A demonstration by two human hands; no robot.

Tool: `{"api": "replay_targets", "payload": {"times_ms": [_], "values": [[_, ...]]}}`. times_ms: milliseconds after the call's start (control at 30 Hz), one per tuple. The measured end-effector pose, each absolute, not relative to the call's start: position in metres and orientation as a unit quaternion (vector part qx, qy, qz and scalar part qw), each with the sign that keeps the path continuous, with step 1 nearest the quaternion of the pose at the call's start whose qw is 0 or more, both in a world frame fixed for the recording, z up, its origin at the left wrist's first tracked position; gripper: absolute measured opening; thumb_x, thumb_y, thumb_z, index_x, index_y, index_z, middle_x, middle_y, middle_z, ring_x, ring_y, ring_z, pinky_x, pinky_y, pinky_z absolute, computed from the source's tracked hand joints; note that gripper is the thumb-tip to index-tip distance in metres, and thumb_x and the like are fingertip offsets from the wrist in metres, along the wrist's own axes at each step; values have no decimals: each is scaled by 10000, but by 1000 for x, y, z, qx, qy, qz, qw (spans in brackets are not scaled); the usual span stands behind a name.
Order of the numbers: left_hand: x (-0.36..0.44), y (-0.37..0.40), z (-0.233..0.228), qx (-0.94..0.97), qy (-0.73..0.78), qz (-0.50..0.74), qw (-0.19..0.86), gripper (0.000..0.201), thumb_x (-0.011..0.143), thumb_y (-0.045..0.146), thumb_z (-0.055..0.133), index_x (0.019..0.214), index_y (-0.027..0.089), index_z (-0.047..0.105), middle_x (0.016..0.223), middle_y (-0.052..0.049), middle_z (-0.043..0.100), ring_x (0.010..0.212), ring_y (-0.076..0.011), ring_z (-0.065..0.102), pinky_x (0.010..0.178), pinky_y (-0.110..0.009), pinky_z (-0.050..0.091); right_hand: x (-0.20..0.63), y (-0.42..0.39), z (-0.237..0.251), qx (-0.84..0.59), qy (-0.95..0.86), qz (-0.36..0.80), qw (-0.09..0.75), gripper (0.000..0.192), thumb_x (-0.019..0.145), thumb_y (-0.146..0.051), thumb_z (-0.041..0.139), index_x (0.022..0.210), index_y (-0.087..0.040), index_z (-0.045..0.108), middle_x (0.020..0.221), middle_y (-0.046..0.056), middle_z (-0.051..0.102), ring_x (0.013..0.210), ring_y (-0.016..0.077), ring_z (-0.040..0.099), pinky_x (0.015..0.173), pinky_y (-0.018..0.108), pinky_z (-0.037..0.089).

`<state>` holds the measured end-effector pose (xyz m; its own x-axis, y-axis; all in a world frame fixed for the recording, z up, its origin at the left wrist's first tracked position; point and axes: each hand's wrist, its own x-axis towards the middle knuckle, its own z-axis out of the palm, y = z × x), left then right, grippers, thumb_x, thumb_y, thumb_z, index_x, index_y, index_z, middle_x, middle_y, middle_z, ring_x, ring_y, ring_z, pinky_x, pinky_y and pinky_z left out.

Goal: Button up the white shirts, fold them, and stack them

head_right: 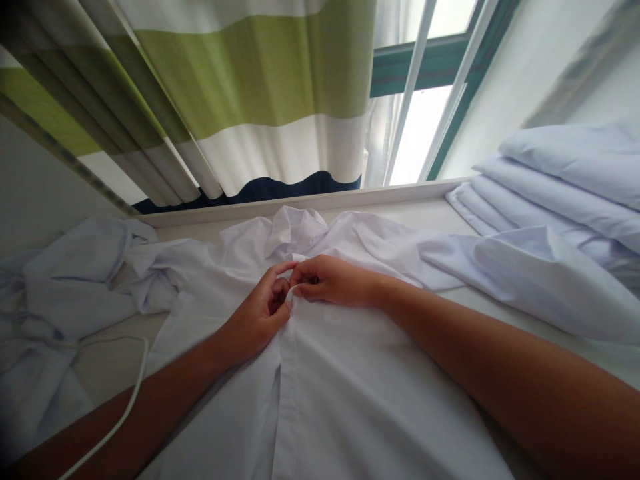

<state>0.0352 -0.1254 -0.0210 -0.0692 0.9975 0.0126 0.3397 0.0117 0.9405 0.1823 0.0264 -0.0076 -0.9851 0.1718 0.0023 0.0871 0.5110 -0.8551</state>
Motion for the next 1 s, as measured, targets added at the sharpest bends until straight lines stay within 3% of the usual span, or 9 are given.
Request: {"api": "replay_targets", "payload": {"times_ms": [167,300,433,1000], "values": [[34,-125,-20,565,594,431,377,552,945,183,502,1467,284,356,804,45,425,688,-107,440,694,-236,400,180,24,-9,-85,-867,487,67,142,904,-288,599,928,-187,696,877,16,730,767,166,627,694,268,450],[32,-124,-21,558,586,426,405,596,945,174,490,1497,285,294,842,31,489,717,-116,486,705,-247,409,180,21,-12,-103,-866,479,99,156,863,-236,627,958,-180,737,878,17,743,760,163,626,703,265,450],[32,-126,-21,565,592,410,403,590,943,161,475,1494,278,296,902,11,536,722,-117,500,698,-251,413,182,24,-12,-97,-866,482,88,169,846,-229,640,954,-176,759,860,16,750,730,161,615,673,265,443],[34,-126,-21,571,604,408,378,562,935,203,512,1472,252,353,839,31,502,702,-107,490,698,-236,427,182,30,-11,-72,-857,509,41,165,900,-300,598,954,-202,720,907,8,733,789,175,626,716,275,453]]}}
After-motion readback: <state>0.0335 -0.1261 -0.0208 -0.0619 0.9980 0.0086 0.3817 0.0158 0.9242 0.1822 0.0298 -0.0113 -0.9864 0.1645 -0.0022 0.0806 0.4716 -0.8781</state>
